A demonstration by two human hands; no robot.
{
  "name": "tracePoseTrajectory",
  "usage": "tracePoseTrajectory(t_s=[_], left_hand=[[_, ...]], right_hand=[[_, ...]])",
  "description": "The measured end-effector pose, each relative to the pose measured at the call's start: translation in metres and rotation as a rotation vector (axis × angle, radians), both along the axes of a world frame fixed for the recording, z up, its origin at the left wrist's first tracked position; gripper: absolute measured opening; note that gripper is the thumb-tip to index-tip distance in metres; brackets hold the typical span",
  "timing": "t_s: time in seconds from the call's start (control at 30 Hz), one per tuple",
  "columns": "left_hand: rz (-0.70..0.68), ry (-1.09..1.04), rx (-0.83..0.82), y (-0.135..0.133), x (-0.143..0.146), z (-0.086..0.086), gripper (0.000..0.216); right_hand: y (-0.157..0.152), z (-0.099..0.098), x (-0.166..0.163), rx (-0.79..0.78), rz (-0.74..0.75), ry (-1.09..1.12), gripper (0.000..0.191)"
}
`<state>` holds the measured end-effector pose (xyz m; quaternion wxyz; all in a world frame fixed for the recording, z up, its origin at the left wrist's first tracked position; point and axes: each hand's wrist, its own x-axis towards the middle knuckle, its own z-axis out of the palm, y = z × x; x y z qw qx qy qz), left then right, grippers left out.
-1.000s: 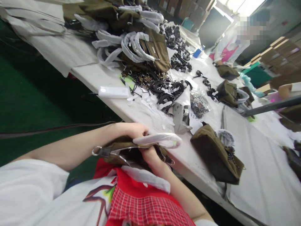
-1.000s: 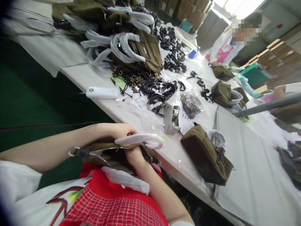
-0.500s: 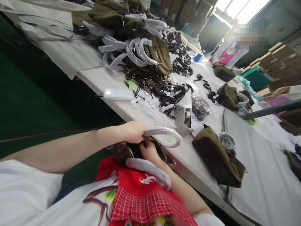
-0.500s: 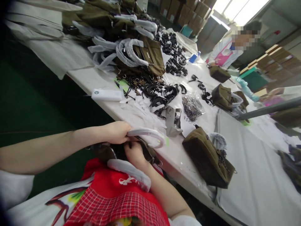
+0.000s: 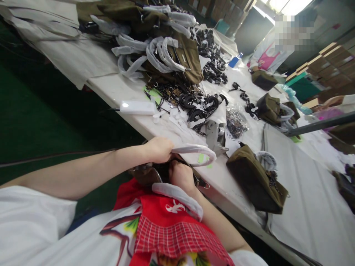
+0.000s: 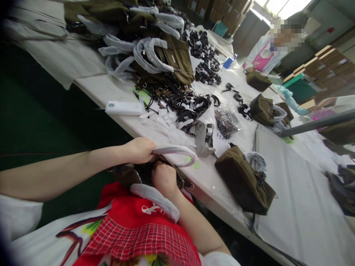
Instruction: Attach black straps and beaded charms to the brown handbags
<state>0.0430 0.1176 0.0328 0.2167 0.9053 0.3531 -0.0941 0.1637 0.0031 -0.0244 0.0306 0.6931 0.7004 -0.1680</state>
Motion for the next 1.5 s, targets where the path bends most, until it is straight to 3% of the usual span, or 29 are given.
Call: tracePoseTrajectory(t_s=[0.17,0.37,0.67,0.87,1.07,1.27,1.5], left_hand=[[0.016,0.088,-0.104,0.002,0.003,-0.004,0.031],[0.079,0.115,-0.085,0.000,0.007,-0.008,0.028],[0.065,0.107,-0.052,-0.002,0.014,-0.005,0.031],[-0.026,0.182,-0.162,0.009,0.013,-0.010,0.025],[0.003,0.158,-0.124,-0.005,0.017,-0.012,0.022],[0.107,0.089,-0.067,-0.008,0.018,-0.008,0.027],[0.144,0.049,-0.041,0.005,0.019,-0.006,0.030]], right_hand=[[0.001,-0.004,-0.003,0.006,-0.052,0.131,0.023],[-0.003,-0.006,-0.008,-0.012,-0.107,0.282,0.027],[0.003,-0.002,-0.005,-0.002,-0.099,0.218,0.025],[-0.006,0.002,-0.002,-0.034,-0.075,0.164,0.029],[-0.011,0.004,-0.001,-0.036,-0.047,0.115,0.028],[-0.006,0.001,-0.004,0.008,-0.147,0.417,0.027],[-0.005,0.007,-0.010,0.011,0.028,0.595,0.022]])
